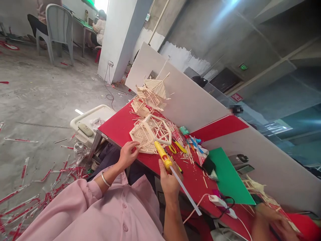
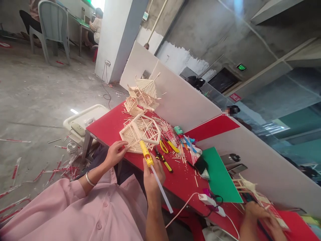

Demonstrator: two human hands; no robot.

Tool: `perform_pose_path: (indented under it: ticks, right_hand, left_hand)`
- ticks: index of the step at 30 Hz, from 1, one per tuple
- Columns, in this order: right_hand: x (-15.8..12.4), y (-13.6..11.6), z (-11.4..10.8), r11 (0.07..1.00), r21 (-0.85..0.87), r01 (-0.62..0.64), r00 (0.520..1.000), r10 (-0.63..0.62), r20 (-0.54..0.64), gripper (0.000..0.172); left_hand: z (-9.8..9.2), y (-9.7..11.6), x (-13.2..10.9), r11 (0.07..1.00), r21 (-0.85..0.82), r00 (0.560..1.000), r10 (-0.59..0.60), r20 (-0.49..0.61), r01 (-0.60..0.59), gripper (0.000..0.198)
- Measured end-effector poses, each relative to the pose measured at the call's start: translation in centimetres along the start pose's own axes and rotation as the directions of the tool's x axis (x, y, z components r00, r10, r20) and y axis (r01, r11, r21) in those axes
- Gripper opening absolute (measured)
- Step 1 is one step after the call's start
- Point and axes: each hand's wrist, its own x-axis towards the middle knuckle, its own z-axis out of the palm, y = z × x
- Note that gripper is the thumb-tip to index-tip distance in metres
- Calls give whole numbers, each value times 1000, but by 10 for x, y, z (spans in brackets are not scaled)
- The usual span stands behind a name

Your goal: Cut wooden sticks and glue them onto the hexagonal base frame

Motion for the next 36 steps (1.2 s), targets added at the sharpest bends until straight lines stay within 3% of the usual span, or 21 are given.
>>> perform_pose_path:
  ticks: [3,6,10,15,18,21,24,27,31,34,36]
  right_hand:
    - [-2,2,1,996,41,-85,996,84,25,38]
    - [-1,4,2,978,54,-203,979,204,-21,45]
    - [1,4,0,973,64,-221,975,222,-9,43]
    - [-3,-2,0,981,85,-175,984,171,47,40]
    - [-3,-11,9,998,57,-28,997,24,69,34]
    - [2,-21,21,992,-53,112,988,-105,109,32]
    - [8,-29,31,969,-210,131,983,-99,157,32]
    - [11,-31,36,956,-259,137,976,-84,203,32]
    - [10,-33,39,981,-142,132,969,-98,225,35]
    - [13,-42,47,981,-168,102,979,-68,193,38]
    - [16,-51,55,978,-181,103,970,-59,235,38]
  left_hand:
    - [-1,0,1,999,-26,999,-45,16,45,16]
    - [-3,1,3,993,-60,994,-103,30,105,16]
    - [-8,8,8,947,-198,967,-250,46,254,16]
    - [-13,14,29,770,-398,859,-502,102,498,4]
    - [-10,10,48,648,-437,771,-602,209,624,18]
    - [-3,8,65,515,-467,681,-657,324,719,25]
    - [5,10,76,441,-501,641,-680,355,745,25]
    - [8,14,76,432,-537,646,-698,310,725,26]
    - [-6,15,58,504,-539,685,-699,205,675,27]
    - [-27,12,41,609,-504,738,-669,88,612,26]
    - [-39,10,33,753,-388,822,-569,20,531,19]
